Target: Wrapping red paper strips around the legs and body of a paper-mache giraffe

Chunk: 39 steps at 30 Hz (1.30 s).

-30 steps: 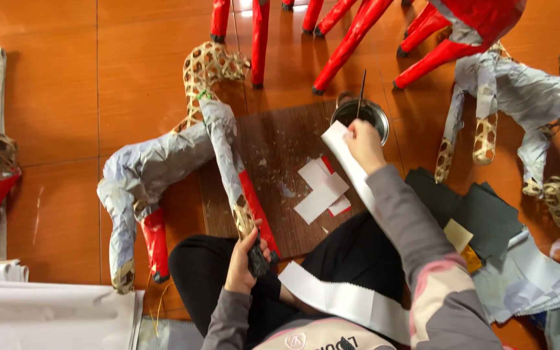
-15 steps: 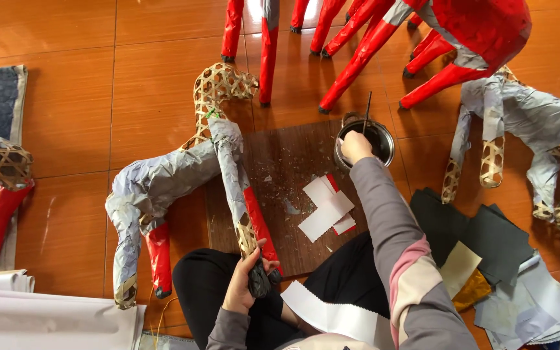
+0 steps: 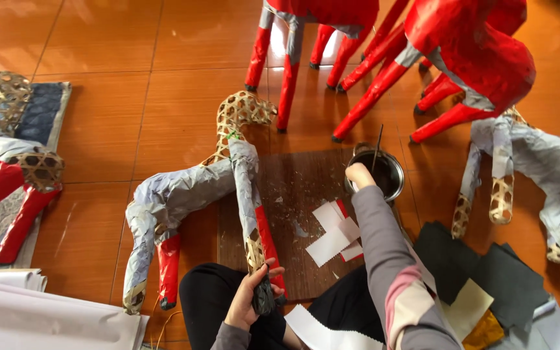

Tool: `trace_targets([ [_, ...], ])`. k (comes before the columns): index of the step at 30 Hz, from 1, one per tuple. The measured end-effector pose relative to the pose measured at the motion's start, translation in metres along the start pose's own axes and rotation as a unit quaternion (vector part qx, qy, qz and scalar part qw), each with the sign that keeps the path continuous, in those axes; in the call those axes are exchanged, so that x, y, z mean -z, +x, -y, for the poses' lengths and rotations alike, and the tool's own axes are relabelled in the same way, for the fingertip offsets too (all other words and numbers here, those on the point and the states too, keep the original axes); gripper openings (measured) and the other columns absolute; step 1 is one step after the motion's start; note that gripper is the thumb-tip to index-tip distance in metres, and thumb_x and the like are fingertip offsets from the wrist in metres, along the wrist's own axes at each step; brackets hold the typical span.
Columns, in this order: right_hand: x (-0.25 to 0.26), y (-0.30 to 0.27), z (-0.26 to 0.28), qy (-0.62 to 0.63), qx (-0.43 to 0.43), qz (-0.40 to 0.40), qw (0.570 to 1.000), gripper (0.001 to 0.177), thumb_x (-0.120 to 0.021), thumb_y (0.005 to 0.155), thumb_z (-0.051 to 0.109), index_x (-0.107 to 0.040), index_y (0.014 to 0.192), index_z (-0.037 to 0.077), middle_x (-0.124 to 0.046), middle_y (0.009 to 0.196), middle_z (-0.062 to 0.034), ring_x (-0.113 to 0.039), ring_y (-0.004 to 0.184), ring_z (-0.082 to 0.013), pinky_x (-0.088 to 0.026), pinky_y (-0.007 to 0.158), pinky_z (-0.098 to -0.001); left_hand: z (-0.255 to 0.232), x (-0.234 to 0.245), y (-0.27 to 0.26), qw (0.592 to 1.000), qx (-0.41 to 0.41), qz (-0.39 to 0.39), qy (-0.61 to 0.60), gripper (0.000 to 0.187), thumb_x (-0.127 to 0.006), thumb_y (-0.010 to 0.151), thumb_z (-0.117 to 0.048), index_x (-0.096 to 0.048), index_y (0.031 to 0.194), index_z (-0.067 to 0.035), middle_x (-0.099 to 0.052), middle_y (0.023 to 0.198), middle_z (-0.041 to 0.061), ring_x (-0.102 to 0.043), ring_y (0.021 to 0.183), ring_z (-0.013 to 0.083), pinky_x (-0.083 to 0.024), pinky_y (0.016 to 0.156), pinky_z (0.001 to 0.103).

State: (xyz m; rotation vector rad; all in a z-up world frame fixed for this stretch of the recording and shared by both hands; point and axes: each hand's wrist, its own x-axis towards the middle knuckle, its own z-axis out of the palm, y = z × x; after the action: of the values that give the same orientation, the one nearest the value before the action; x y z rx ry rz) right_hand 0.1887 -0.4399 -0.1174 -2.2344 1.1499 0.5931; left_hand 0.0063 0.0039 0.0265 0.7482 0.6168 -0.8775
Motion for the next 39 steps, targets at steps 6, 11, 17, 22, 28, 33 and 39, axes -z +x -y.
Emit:
trace_targets([
  [6, -0.002, -0.071, -0.017, 0.060, 0.031, 0.043, 0.997, 0.054, -0.034, 0.097, 0.010, -0.032, 0.151, 0.006, -0.040, 0.150, -0.0154, -0.048, 0.130, -0.0355, -0.040, 0.106, -0.0411, 0.007, 0.015, 0.020, 1.000, -0.001, -0.020, -0.007, 0.043, -0.062, 0.086, -0.014, -0.061, 0.127, -0.001, -0.064, 0.122, 0.015, -0.060, 0.116, 0.0331, -0.053, 0.088, 0.044],
  [11, 0.001, -0.131, -0.036, 0.243, 0.403, -0.111, 0.875, 0.051, -0.037, 0.080, -0.020, -0.053, 0.128, -0.016, -0.054, 0.123, -0.0410, -0.046, 0.123, -0.0502, -0.038, 0.108, -0.0551, 0.019, 0.038, 0.046, 0.997, -0.060, 0.039, -0.003, 0.026, -0.075, 0.086, -0.021, -0.063, 0.103, -0.006, -0.065, 0.073, 0.017, -0.065, 0.056, 0.0260, -0.056, 0.055, 0.039],
  [17, -0.019, -0.315, -0.004, 0.426, 0.402, 0.032, 0.810, 0.047, -0.048, 0.097, -0.001, -0.041, 0.144, 0.001, -0.051, 0.139, -0.0211, -0.045, 0.132, -0.0220, -0.036, 0.113, -0.0421, 0.017, 0.032, 0.052, 0.999, -0.036, 0.022, -0.008, 0.046, -0.070, 0.087, -0.051, -0.065, 0.097, -0.005, -0.066, 0.075, 0.015, -0.066, 0.059, 0.0259, -0.056, 0.056, 0.036],
  [22, -0.103, -0.388, -0.004, 0.348, 0.511, 0.002, 0.786, 0.038, -0.044, 0.101, 0.001, -0.048, 0.139, -0.001, -0.046, 0.143, -0.0249, -0.038, 0.136, -0.0357, -0.031, 0.115, -0.0492, 0.002, -0.010, -0.008, 0.988, -0.140, -0.031, -0.061, 0.071, -0.055, 0.086, -0.068, -0.047, 0.126, -0.010, -0.048, 0.121, 0.017, -0.050, 0.109, 0.0313, -0.043, 0.094, 0.044],
  [28, -0.143, -0.416, 0.004, 0.122, 0.668, -0.110, 0.726, 0.043, -0.052, 0.095, 0.010, -0.058, 0.136, 0.018, -0.048, 0.147, -0.0066, -0.037, 0.141, -0.0272, -0.024, 0.116, -0.0415, 0.018, 0.055, -0.011, 0.942, -0.287, -0.158, 0.078, 0.055, -0.046, 0.095, -0.063, -0.068, 0.095, -0.013, -0.063, 0.085, 0.003, -0.060, 0.073, 0.0156, -0.050, 0.067, 0.027],
  [33, -0.145, -0.424, -0.003, 0.037, 0.676, -0.112, 0.727, 0.057, -0.058, 0.090, 0.027, -0.048, 0.146, 0.018, -0.043, 0.152, -0.0052, -0.032, 0.144, -0.0240, -0.014, 0.119, -0.0424, 0.035, 0.091, 0.018, 0.922, -0.314, -0.129, 0.189, 0.026, -0.071, 0.092, -0.034, -0.070, 0.093, -0.007, -0.063, 0.077, 0.003, -0.060, 0.069, 0.0093, -0.051, 0.058, 0.019],
  [39, -0.137, -0.430, -0.054, 0.211, 0.566, -0.071, 0.793, 0.036, -0.048, 0.100, 0.033, -0.067, 0.071, 0.021, -0.063, 0.066, 0.0069, -0.062, 0.062, -0.0164, -0.051, 0.069, -0.0280, 0.034, 0.104, 0.034, 0.935, -0.297, -0.143, 0.132, 0.022, -0.077, 0.088, -0.023, -0.069, 0.091, -0.003, -0.059, 0.078, 0.007, -0.062, 0.064, 0.0110, -0.055, 0.052, 0.021],
])
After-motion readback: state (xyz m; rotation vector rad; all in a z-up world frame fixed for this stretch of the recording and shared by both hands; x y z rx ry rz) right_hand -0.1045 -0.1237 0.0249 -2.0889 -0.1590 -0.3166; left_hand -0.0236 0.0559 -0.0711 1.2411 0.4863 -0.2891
